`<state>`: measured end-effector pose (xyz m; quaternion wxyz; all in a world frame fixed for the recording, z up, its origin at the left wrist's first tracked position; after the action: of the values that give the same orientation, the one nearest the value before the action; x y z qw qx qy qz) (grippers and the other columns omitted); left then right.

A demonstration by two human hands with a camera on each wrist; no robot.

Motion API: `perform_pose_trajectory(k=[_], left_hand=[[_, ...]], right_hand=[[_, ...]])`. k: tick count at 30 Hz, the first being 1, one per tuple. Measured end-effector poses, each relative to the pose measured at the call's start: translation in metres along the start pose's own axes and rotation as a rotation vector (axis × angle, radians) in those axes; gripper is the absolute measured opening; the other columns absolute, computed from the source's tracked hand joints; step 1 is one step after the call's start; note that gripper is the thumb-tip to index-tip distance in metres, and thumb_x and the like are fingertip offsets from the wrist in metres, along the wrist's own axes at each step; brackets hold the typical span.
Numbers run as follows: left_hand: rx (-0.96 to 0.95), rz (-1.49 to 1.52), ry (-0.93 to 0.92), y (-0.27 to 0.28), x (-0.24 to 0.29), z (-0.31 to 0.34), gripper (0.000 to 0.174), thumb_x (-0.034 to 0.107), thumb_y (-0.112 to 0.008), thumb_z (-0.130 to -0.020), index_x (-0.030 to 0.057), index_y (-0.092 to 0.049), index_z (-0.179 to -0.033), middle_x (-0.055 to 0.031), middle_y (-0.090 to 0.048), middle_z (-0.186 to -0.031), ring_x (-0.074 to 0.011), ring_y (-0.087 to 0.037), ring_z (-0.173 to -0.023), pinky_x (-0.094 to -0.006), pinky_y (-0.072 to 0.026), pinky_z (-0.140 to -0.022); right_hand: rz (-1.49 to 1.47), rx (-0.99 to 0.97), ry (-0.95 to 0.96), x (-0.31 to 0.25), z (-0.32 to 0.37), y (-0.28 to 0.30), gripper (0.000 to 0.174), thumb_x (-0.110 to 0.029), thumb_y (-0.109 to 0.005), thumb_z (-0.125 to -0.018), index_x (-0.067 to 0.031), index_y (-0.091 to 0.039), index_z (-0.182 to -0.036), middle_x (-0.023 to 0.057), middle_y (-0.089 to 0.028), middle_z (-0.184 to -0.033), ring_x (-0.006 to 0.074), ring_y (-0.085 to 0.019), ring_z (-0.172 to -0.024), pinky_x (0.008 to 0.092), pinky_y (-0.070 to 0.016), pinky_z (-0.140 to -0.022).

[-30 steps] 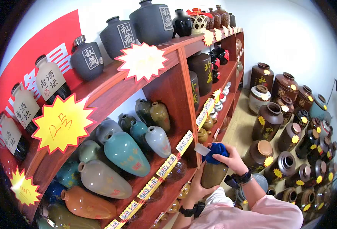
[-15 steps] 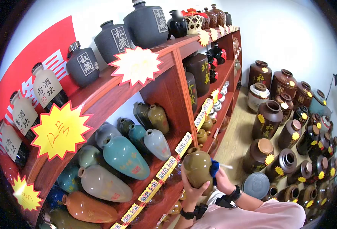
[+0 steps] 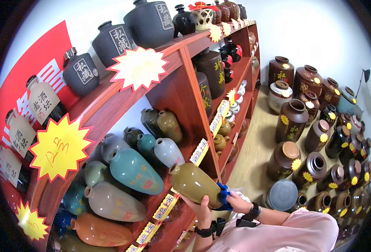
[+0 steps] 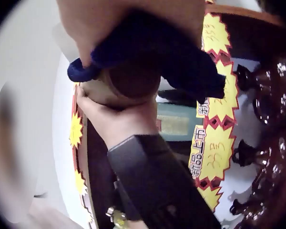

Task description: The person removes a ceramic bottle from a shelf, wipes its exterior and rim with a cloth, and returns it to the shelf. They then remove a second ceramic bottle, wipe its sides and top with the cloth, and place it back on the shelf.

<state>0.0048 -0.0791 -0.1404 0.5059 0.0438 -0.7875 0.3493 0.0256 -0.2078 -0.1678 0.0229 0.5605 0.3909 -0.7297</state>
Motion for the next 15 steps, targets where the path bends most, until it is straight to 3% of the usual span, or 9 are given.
perform_pose_trajectory(k=[2,7,10,13,15], left_hand=[[0.006,-0.021,0.076,0.009,-0.011,0.000,0.092,0.022,-0.065,-0.070,0.0158,-0.009,-0.143,-0.0091,-0.027,-0.138,-0.0276,-0.034,-0.122,-0.0409,-0.0331,-0.099],[-0.035,-0.016,0.161,-0.008,0.010,-0.005,0.079,0.020,-0.059,-0.076,0.0141,-0.015,-0.141,-0.0100,-0.032,-0.135,-0.0273,-0.038,-0.119,-0.0411,-0.0377,-0.095],[0.007,-0.015,0.219,-0.002,0.003,-0.004,0.077,0.012,-0.058,-0.077,0.0098,-0.014,-0.140,-0.0101,-0.031,-0.134,-0.0246,-0.037,-0.117,-0.0384,-0.0325,-0.098],[0.043,0.010,0.251,-0.005,0.003,-0.001,0.075,0.008,-0.059,-0.078,0.0073,-0.016,-0.139,-0.0104,-0.032,-0.133,-0.0227,-0.037,-0.117,-0.0368,-0.0311,-0.099],[0.048,0.048,0.293,-0.013,0.013,0.000,0.074,0.009,-0.060,-0.078,0.0069,-0.018,-0.139,-0.0108,-0.034,-0.131,-0.0222,-0.038,-0.117,-0.0366,-0.0329,-0.098]], right_hand=[[0.082,0.030,0.011,-0.005,0.002,0.000,0.045,-0.023,-0.045,-0.094,-0.0050,-0.033,-0.134,0.0023,-0.049,-0.119,0.0104,-0.048,-0.103,0.0273,-0.0395,-0.092],[0.268,0.125,-0.018,-0.034,0.013,-0.019,0.040,-0.020,-0.044,-0.094,-0.0044,-0.039,-0.131,0.0002,-0.051,-0.114,0.0077,-0.047,-0.099,0.0247,-0.0401,-0.088],[0.363,0.088,0.353,-0.032,0.005,-0.013,0.040,-0.016,-0.044,-0.093,-0.0041,-0.039,-0.131,0.0000,-0.052,-0.113,0.0086,-0.048,-0.100,0.0252,-0.0404,-0.088],[0.416,0.078,0.147,-0.033,0.005,-0.004,0.043,-0.009,-0.048,-0.090,-0.0033,-0.039,-0.132,0.0031,-0.052,-0.116,0.0106,-0.049,-0.103,0.0264,-0.0393,-0.091],[0.550,0.046,0.295,-0.042,0.004,-0.005,0.042,-0.013,-0.048,-0.091,-0.0019,-0.040,-0.131,0.0067,-0.047,-0.126,0.0141,-0.046,-0.112,0.0279,-0.0362,-0.095]])
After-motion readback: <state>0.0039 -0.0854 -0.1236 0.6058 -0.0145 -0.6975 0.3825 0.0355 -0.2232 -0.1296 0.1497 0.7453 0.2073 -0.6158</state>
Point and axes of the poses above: each hand's wrist, its own z-axis away from the middle knuckle, its own y-axis out of the back of the hand, x = y × z, the point moved 3 cm from there along -z, towards the middle knuckle
